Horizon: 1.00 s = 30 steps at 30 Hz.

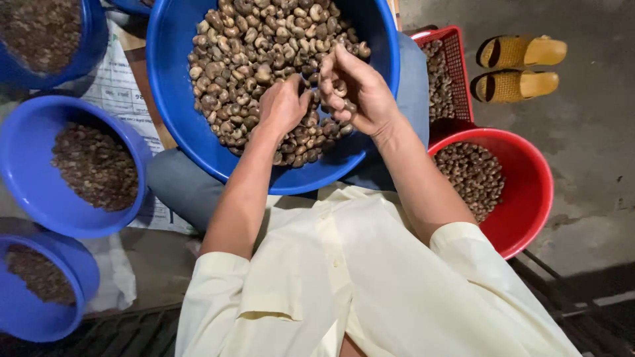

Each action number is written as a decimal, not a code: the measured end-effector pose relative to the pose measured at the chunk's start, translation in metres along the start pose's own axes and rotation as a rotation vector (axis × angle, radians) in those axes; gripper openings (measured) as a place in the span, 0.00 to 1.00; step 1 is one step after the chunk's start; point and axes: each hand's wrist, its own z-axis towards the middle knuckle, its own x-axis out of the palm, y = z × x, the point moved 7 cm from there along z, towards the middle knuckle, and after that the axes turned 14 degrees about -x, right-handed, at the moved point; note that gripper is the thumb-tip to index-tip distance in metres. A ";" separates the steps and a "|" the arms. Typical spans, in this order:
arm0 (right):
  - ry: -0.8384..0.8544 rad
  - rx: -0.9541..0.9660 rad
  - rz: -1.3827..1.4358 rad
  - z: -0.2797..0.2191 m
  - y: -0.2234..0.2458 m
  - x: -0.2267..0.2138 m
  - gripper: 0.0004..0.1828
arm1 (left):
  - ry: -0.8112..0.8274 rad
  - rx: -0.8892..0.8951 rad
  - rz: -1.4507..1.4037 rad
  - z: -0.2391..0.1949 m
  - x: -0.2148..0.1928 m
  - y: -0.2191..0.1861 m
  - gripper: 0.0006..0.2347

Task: The person sits on the floor and sorts nuts from a large blue basin into a red basin using both hands. They continuously scoop and transfer the nuts between the containers throughout the video.

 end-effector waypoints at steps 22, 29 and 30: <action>-0.053 -0.138 -0.563 -0.026 0.026 -0.027 0.08 | 0.276 -0.171 -1.553 -0.016 -0.098 0.046 0.05; -0.028 -0.151 -0.604 -0.028 0.025 -0.027 0.08 | 0.123 -0.220 -1.126 0.005 -0.088 0.051 0.08; -0.040 -0.153 -0.596 -0.028 0.025 -0.027 0.08 | 0.064 -0.261 -0.838 0.010 -0.083 0.051 0.09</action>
